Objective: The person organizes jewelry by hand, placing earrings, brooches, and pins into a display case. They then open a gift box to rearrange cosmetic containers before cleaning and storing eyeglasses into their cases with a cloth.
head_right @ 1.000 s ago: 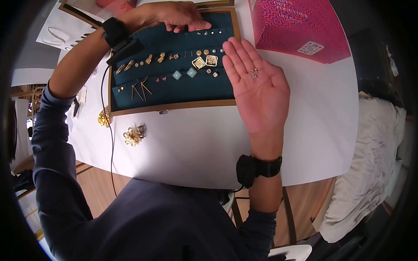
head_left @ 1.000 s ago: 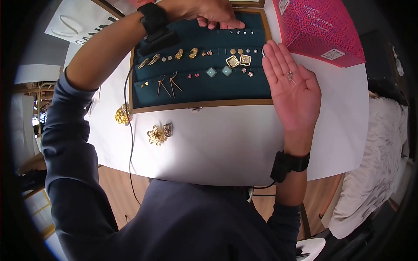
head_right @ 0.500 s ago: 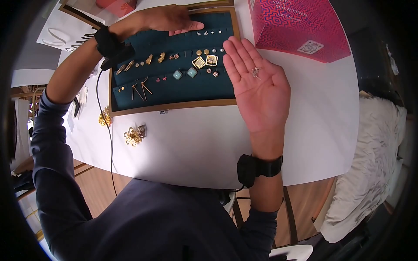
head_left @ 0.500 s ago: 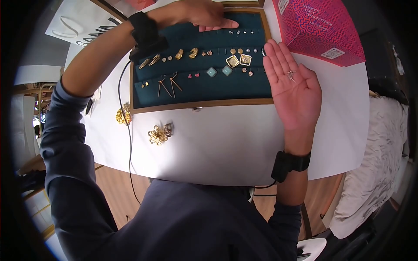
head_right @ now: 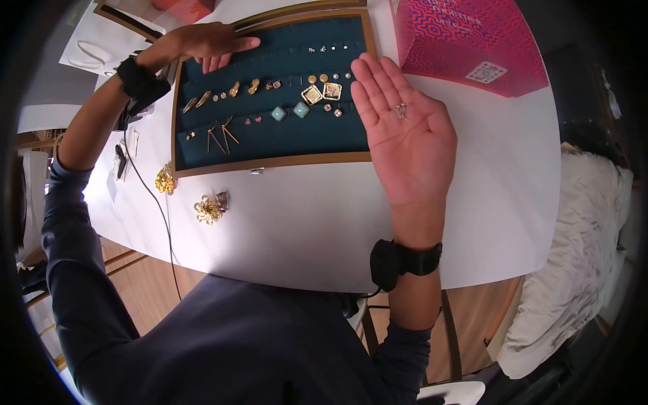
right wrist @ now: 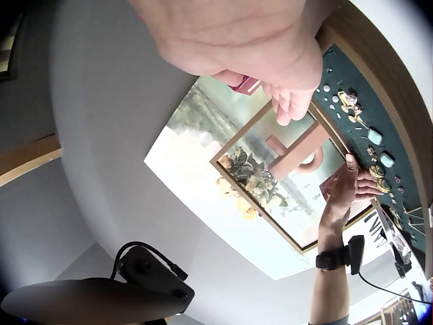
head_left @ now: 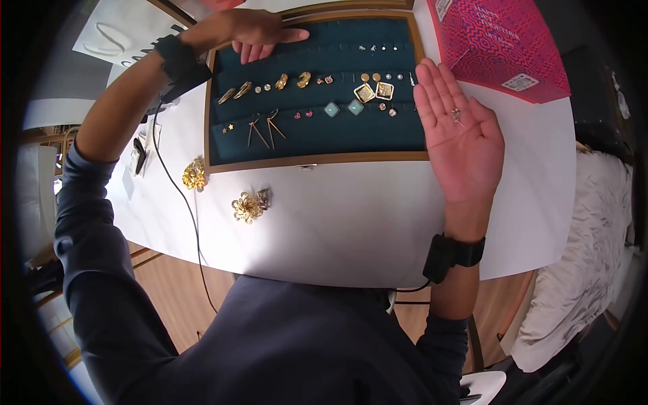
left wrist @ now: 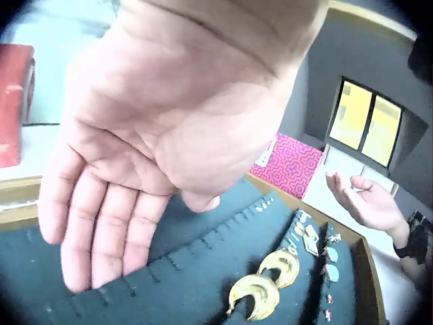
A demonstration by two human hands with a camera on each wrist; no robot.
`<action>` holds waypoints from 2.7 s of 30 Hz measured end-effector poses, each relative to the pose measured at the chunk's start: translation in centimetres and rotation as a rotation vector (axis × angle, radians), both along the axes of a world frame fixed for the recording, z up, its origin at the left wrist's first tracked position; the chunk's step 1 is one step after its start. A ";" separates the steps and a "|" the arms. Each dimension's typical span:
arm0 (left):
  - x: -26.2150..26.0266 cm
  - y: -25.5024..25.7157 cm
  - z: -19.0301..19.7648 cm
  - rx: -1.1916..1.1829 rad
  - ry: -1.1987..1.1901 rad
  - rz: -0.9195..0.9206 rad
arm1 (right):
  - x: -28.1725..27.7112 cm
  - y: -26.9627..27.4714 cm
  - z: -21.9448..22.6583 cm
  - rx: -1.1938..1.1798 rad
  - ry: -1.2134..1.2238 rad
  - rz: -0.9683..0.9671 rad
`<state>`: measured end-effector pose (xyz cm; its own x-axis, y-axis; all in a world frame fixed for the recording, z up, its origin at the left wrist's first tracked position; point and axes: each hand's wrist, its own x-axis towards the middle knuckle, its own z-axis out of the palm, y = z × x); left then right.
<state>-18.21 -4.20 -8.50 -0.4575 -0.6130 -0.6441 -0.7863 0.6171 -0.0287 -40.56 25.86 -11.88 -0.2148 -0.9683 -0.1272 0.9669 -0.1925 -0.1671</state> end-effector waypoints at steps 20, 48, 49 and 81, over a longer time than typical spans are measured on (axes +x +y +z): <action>-9.5 5.5 1.4 0.574 0.707 0.105 | -0.1 -0.2 -0.5 0.007 0.001 0.005; -10.4 15.0 3.0 0.132 1.224 -0.706 | -0.1 0.1 -1.7 -0.200 -0.168 0.141; -10.3 15.6 2.7 0.118 1.189 -0.728 | -0.1 0.0 -2.0 -0.294 -0.191 0.193; -8.4 12.9 2.2 0.502 1.143 -0.356 | 1.1 -0.2 -0.4 -0.015 0.014 0.143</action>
<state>-26.63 8.69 -6.28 -0.9839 -0.1515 0.0947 -0.0030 0.5438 0.8392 -39.42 25.66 -12.28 -0.0763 -0.9910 -0.1101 0.9823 -0.0558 -0.1791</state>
